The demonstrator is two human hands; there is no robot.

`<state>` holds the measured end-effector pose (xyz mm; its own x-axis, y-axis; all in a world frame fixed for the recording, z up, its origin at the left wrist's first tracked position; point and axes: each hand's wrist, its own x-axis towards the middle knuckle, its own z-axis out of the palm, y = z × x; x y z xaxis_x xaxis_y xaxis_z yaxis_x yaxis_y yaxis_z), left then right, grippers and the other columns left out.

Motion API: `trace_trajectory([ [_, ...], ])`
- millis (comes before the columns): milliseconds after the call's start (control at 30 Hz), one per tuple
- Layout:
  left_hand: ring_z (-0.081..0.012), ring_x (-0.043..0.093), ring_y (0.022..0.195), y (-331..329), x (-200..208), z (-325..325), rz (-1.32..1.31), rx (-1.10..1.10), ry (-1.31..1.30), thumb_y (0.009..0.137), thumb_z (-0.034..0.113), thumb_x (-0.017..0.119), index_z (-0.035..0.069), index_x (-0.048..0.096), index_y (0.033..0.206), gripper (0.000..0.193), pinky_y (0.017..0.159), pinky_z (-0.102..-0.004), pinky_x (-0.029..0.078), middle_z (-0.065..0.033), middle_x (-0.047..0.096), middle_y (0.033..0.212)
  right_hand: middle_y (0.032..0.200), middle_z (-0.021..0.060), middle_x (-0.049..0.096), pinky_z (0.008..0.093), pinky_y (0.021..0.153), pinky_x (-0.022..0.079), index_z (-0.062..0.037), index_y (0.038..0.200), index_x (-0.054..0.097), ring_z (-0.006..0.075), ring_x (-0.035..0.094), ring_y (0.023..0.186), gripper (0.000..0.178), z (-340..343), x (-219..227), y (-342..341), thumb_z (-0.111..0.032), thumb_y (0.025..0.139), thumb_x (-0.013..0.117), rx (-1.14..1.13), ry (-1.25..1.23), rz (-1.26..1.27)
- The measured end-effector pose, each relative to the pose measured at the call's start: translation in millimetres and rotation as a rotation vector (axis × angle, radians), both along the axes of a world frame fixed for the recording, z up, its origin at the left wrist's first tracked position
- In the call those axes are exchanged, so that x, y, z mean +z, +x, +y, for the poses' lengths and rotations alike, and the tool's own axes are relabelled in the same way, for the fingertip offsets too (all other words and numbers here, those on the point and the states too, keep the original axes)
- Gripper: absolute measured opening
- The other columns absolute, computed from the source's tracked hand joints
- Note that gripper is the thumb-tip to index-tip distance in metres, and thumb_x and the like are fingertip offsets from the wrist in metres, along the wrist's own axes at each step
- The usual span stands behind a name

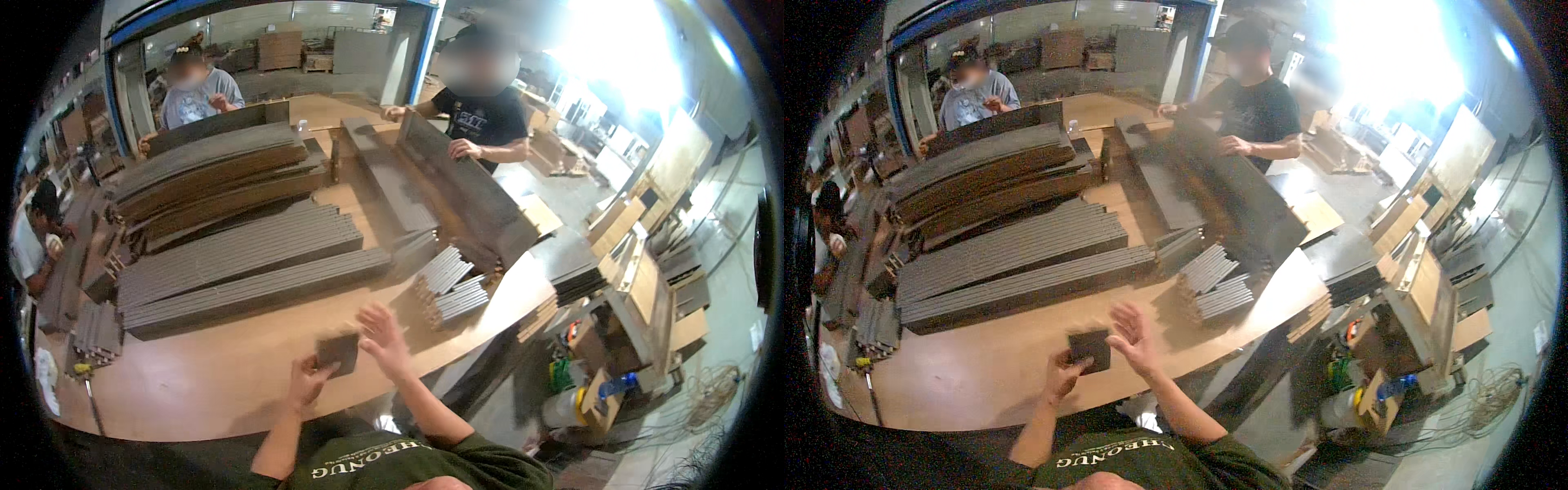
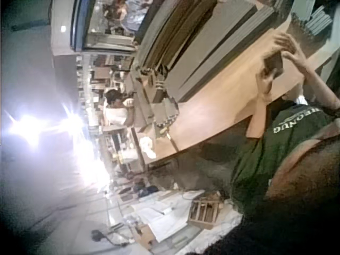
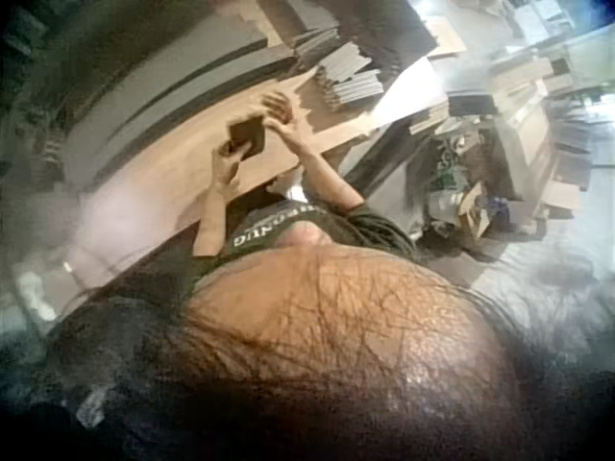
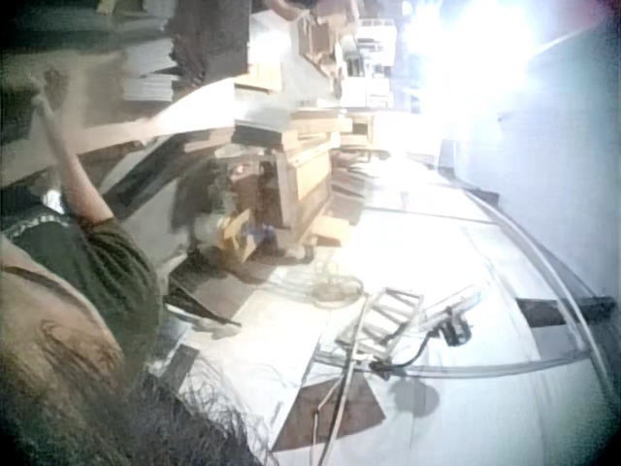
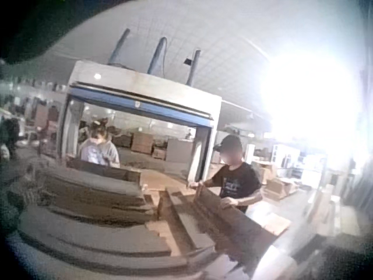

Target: The person picks up and organizes wooden panels on a worktable, aligns them, and fits them together by hand.

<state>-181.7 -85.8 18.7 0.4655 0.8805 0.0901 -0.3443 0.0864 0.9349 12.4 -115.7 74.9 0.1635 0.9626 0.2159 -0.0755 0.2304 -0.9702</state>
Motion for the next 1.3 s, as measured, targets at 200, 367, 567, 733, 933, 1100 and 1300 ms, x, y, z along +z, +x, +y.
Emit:
trace_trajectory([
  [200,-0.0201,0.057,0.101,51.6,43.3,25.9,-0.36,0.476,-0.307,0.087,0.014,0.064,0.007,0.05,0.121,0.037,0.088,-0.0357,0.047,-0.0029,0.059,0.109,0.092,0.0092,0.062,0.0306,0.064,0.049,-0.0017,0.11,0.057,0.0168,0.06,0.072,0.031,-3.5,-52.4,10.0,-0.025,0.096,0.044,0.617,-0.638,-0.365],
  [367,-0.0187,0.057,0.102,36.8,32.4,53.8,-0.419,0.476,-0.483,0.088,0.019,0.063,0.008,0.05,0.12,0.036,0.087,-0.0352,0.047,-0.0021,0.059,0.111,0.062,-0.0009,0.046,0.0289,0.057,0.047,-0.0114,0.079,0.048,0.0149,0.052,0.054,0.016,-25.1,-62.1,112.5,-0.013,0.093,0.041,-0.079,0.093,1.232],
  [567,-0.0219,0.061,0.1,44.4,11.1,81.9,-0.407,0.408,-0.578,0.088,0.024,0.063,0.008,0.053,0.116,0.034,0.08,-0.0385,0.051,-0.0047,0.061,0.112,0.1,0.0008,0.058,0.0387,0.084,0.049,-0.0107,0.126,0.047,0.0165,0.059,0.081,0.033,-49.7,10.2,181.6,-0.011,0.093,0.045,0.046,0.896,1.242],
  [733,-0.0221,0.061,0.098,60.8,24.8,86.0,-0.405,0.344,-0.578,0.088,0.024,0.063,0.008,0.055,0.113,0.031,0.08,-0.0389,0.052,-0.0042,0.063,0.109,0.133,0.0077,0.046,0.0314,0.081,0.051,-0.0098,0.14,0.035,0.0204,0.059,0.098,0.059,-2.4,4.4,109.7,-0.012,0.087,0.06,-0.122,0.161,-0.02],
  [933,-0.0165,0.056,0.101,64.1,67.3,72.3,-0.364,0.402,-0.364,0.088,0.017,0.063,0.007,0.052,0.116,0.032,0.089,-0.033,0.046,-0.0021,0.059,0.11,0.096,0.0083,0.069,0.0272,0.067,0.051,-0.0038,0.115,0.062,0.013,0.064,0.077,0.034,38.8,-0.5,8.1,-0.015,0.084,0.067,0.079,-0.239,-0.207],
  [1100,-0.015,0.055,0.1,57.9,74.1,73.8,-0.363,0.489,-0.196,0.088,0.013,0.063,0.006,0.052,0.115,0.03,0.088,-0.032,0.045,-0.0018,0.058,0.11,0.084,0.0126,0.068,0.0319,0.061,0.05,-0.0055,0.096,0.069,0.0225,0.064,0.067,0.015,48.1,1.6,-0.3,-0.015,0.084,0.066,-0.11,-0.017,-0.413],
  [1300,-0.0163,0.052,0.104,47.2,64.2,104.3,-0.259,0.653,-0.141,0.087,0.012,0.064,0.005,0.05,0.12,0.037,0.09,-0.0337,0.043,-0.0042,0.056,0.114,0.079,0.0115,0.067,0.0335,0.063,0.05,-0.0075,0.085,0.07,0.024,0.065,0.068,0.006,33.5,2.7,49.3,-0.008,0.082,0.064,-0.409,0.033,-0.571],
])
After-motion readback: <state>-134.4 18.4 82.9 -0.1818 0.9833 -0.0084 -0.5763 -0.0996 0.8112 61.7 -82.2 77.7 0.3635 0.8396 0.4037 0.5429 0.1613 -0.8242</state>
